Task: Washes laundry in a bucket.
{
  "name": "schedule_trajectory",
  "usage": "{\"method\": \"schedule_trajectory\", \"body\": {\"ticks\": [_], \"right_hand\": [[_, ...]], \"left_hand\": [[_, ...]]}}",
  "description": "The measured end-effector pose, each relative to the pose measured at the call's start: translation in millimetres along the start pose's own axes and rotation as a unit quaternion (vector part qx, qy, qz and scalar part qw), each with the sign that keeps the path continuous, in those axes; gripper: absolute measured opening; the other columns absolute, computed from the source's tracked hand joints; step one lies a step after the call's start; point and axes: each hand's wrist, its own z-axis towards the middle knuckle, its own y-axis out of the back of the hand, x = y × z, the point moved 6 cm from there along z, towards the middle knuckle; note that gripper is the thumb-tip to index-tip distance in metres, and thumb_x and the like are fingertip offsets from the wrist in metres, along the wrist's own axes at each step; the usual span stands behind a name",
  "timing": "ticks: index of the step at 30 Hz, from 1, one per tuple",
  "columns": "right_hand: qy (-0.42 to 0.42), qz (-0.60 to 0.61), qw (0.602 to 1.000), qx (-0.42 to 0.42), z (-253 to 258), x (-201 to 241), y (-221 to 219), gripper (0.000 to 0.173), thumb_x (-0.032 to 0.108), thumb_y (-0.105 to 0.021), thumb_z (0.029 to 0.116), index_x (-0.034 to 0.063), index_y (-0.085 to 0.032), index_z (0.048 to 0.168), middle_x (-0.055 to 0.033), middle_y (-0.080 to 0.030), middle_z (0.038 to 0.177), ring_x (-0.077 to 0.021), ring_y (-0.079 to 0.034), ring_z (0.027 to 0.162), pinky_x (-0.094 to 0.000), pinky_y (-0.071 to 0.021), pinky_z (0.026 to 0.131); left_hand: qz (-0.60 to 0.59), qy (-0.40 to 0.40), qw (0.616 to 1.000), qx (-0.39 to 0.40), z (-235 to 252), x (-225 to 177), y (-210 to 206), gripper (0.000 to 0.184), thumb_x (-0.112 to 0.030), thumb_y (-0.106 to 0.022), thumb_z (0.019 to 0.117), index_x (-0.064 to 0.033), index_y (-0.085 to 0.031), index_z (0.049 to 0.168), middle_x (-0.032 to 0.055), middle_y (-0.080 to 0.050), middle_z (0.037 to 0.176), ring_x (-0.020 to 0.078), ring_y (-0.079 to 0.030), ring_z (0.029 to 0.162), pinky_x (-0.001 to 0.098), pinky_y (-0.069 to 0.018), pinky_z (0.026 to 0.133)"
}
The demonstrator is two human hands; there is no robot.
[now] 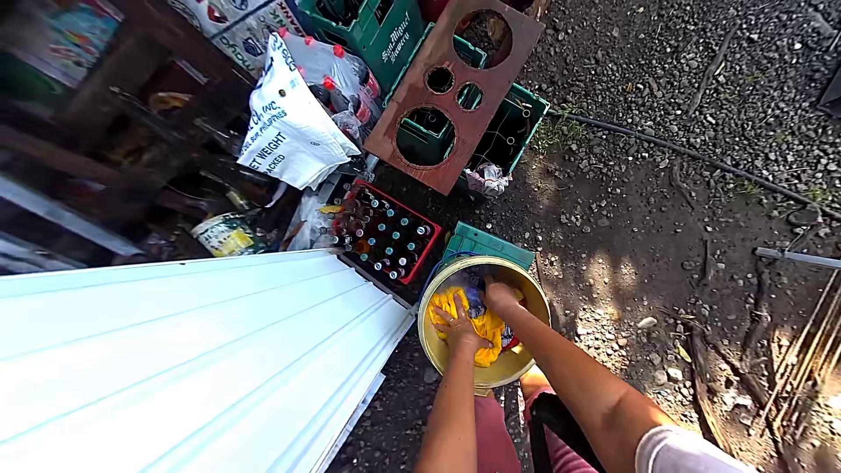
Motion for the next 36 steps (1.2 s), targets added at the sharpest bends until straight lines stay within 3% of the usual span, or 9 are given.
{"method": "schedule_trajectory", "body": {"ticks": [4, 9, 13, 16, 20, 23, 28, 33, 36], "right_hand": [[-0.013, -0.055, 0.998, 0.029, 0, 8, -9, 0.056, 0.024, -0.058, 0.1005, -0.005, -0.047, 0.147, -0.0305, -0.046, 0.15, -0.0469, -0.045, 0.14, -0.0668, -0.0382, 0.11], [-0.034, -0.048, 0.996, 0.073, -3, 15, -5, 0.046, 0.019, -0.053, 0.1031, -0.0065, -0.053, 0.141, -0.0278, -0.051, 0.149, -0.0466, -0.049, 0.138, -0.0688, -0.0414, 0.106], [-0.035, -0.045, 0.996, 0.065, 1, 14, -3, 0.05, 0.024, -0.055, 0.1017, -0.0049, -0.052, 0.142, -0.0261, -0.052, 0.148, -0.044, -0.051, 0.136, -0.0663, -0.0433, 0.105], [-0.01, -0.041, 0.999, 0.017, 4, 9, -3, 0.065, 0.027, -0.063, 0.0972, -0.001, -0.042, 0.153, -0.026, -0.047, 0.153, -0.0438, -0.047, 0.14, -0.0653, -0.0409, 0.108], [0.052, -0.007, 0.998, -0.017, 1, -8, -12, 0.084, 0.04, -0.066, 0.0963, 0.0079, -0.027, 0.163, -0.0266, -0.031, 0.163, -0.0437, -0.036, 0.148, -0.0604, -0.0332, 0.118], [0.105, -0.015, 0.994, 0.018, -25, -20, -18, 0.074, 0.045, -0.063, 0.099, 0.0194, -0.033, 0.162, -0.0211, -0.034, 0.163, -0.0414, -0.033, 0.15, -0.0607, -0.0298, 0.119], [0.157, -0.021, 0.986, 0.045, -88, -36, -26, 0.079, 0.024, -0.078, 0.0867, 0.0294, -0.042, 0.157, -0.0145, -0.019, 0.171, -0.0448, -0.028, 0.151, -0.068, -0.0351, 0.11], [0.191, 0.17, 0.965, -0.063, -124, -33, 6, 0.037, 0.003, -0.076, 0.0808, -0.0021, -0.067, 0.116, -0.0292, -0.051, 0.14, -0.0442, -0.051, 0.129, -0.0522, -0.0451, 0.108], [0.266, 0.172, 0.944, -0.09, -157, -23, 43, 0.021, 0.007, -0.074, 0.0794, -0.0059, -0.069, 0.096, -0.0266, -0.064, 0.112, -0.0403, -0.059, 0.111, -0.052, -0.0465, 0.098]], "left_hand": [[0.013, -0.021, 1.0, 0.018, 13, 7, -2, 0.159, -0.04, -0.1, 0.0556, -0.0242, 0.015, 0.165, 0.0356, 0.024, 0.163, 0.0646, -0.015, 0.147, 0.0632, -0.0441, 0.108], [0.0, -0.057, 0.997, 0.051, 25, 14, -2, 0.155, -0.039, -0.098, 0.0596, -0.0161, 0.014, 0.165, 0.0341, 0.0, 0.167, 0.0536, -0.02, 0.152, 0.0612, -0.0351, 0.117], [0.009, -0.085, 0.989, 0.118, 30, 20, -8, 0.109, -0.045, -0.09, 0.0724, 0.0043, -0.037, 0.154, 0.0272, -0.044, 0.155, 0.0401, -0.046, 0.143, 0.0569, -0.0392, 0.116], [0.016, -0.068, 0.986, 0.152, 28, 21, -9, 0.089, -0.046, -0.087, 0.0784, 0.0065, -0.053, 0.141, 0.0274, -0.057, 0.142, 0.0397, -0.054, 0.136, 0.0598, -0.0424, 0.112], [0.03, -0.089, 0.994, 0.054, 15, 16, 4, 0.111, -0.038, -0.092, 0.0707, 0.0025, -0.034, 0.156, 0.0296, -0.04, 0.156, 0.0437, -0.042, 0.144, 0.0583, -0.0369, 0.117], [-0.02, -0.07, 0.997, -0.02, -8, 23, 12, 0.105, -0.008, -0.079, 0.0834, -0.017, -0.015, 0.166, 0.033, -0.023, 0.163, 0.0476, -0.05, 0.137, 0.0532, -0.0515, 0.106], [-0.125, -0.166, 0.969, -0.133, -87, 28, 43, 0.039, -0.003, -0.062, 0.095, -0.0082, -0.067, 0.134, 0.0175, -0.066, 0.134, 0.0304, -0.06, 0.13, 0.0472, -0.0464, 0.112], [-0.184, -0.255, 0.931, -0.184, -181, 19, 67, 0.034, -0.032, -0.077, 0.0911, -0.0075, -0.077, 0.114, 0.013, -0.074, 0.114, 0.0292, -0.069, 0.111, 0.0488, -0.0541, 0.098], [-0.192, -0.255, 0.916, -0.244, -213, 30, 86, 0.053, -0.051, -0.084, 0.0785, -0.0106, -0.077, 0.113, 0.0127, -0.074, 0.111, 0.0312, -0.071, 0.104, 0.0534, -0.0573, 0.088]]}}
